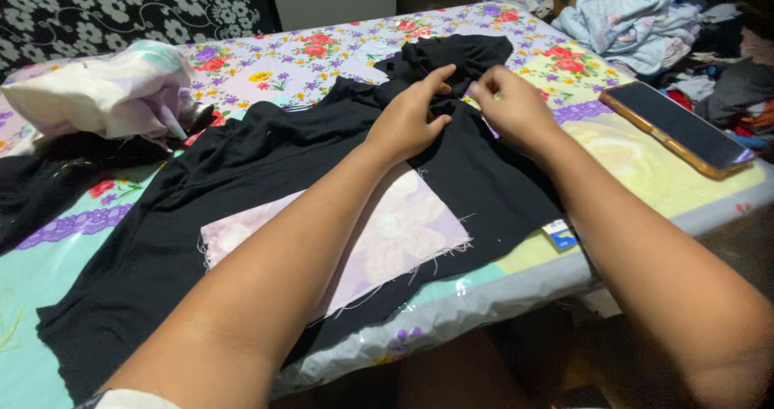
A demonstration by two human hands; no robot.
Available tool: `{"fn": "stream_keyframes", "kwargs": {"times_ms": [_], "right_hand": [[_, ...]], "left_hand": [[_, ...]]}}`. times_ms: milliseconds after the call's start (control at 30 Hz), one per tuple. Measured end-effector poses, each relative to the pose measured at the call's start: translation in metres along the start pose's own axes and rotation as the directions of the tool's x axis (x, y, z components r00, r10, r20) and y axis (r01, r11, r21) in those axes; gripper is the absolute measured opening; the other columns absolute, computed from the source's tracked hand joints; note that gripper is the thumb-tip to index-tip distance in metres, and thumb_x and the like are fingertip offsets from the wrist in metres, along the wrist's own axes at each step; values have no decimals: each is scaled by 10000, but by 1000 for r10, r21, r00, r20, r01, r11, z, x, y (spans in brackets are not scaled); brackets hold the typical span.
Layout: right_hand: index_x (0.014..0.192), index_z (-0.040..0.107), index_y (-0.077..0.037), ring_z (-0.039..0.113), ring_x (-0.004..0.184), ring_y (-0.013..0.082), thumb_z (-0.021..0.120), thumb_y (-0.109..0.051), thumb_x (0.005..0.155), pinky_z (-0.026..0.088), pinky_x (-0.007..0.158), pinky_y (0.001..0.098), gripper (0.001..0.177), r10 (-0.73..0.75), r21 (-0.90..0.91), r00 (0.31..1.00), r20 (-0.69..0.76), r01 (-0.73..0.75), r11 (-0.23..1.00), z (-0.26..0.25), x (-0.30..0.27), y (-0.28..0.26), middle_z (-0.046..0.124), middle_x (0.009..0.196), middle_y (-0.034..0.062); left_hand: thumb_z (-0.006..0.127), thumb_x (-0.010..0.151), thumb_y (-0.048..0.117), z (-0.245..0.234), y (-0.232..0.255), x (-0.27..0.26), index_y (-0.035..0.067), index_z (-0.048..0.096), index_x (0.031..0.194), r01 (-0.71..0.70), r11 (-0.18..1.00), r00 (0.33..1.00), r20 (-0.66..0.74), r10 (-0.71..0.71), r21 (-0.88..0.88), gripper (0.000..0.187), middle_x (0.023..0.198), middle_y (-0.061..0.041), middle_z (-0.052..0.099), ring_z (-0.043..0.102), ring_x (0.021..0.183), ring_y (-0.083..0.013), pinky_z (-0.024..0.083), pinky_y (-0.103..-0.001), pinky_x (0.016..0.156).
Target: The person places a floral-patterned fabric piece on a black garment and trims the black fabric around it using blue-handled scissors. The person repeatedly adjusts the fabric and garment, then cuts along the edges to shape the black material to the floral piece.
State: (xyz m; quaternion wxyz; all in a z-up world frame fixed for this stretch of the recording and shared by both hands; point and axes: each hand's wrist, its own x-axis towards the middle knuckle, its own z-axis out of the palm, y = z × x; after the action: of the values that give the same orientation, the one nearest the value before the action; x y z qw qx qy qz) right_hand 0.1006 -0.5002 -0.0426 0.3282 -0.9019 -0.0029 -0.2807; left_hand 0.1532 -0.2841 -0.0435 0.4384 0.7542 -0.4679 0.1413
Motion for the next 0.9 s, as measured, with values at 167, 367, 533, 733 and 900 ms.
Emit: {"fn": "stream_keyframes", "kwargs": {"times_ms": [167,367,533,733,900], "right_hand": [[972,728,-40,689,822,234,764,-298,932,521,758,385,263,127,-182,987,103,-106,978,-5,-5,-8,730,894,142],[1008,696,-11,624,815,90,665,-212,1048,494,727,271,208,-63,472,971,229,-55,880,-5,0,-12,715,939,41],[1014,687,-51,621,725,90,651,-183,978,488,632,285,142,77,500,977,197,-168,850,-9,-6,-23,720,893,26],[1040,727,-63,678,805,178,746,-151,886,534,726,315,179,-255,38,951,175,252,967,-5,-12,-42,755,978,62],[1086,778,-206,731,960,236,769,-334,824,544,788,390,291,24,-337,970,241,61,939,-14,-8,-69,790,1040,35]], "left_hand": [[844,820,76,-2,-3,0,142,492,1458,49,998,999,3,-49,-25,731,1271,-124,656,676,818,-183,583,-321,780],[726,763,-3,-4,0,-2,90,528,1412,-158,985,987,-9,159,62,684,1193,-153,635,662,959,-313,548,-368,785],[738,749,127,-5,-1,-1,27,700,994,62,998,998,-11,-62,15,268,1045,-119,621,682,848,-289,548,-359,774],[776,697,142,-5,-8,0,-10,696,925,-65,998,997,-29,65,-2,286,1010,-154,610,639,977,-318,528,-381,834],[768,705,139,-3,-13,-1,-19,676,939,-88,996,996,-5,88,4,297,1033,-158,594,629,995,-321,527,-376,849]]}}
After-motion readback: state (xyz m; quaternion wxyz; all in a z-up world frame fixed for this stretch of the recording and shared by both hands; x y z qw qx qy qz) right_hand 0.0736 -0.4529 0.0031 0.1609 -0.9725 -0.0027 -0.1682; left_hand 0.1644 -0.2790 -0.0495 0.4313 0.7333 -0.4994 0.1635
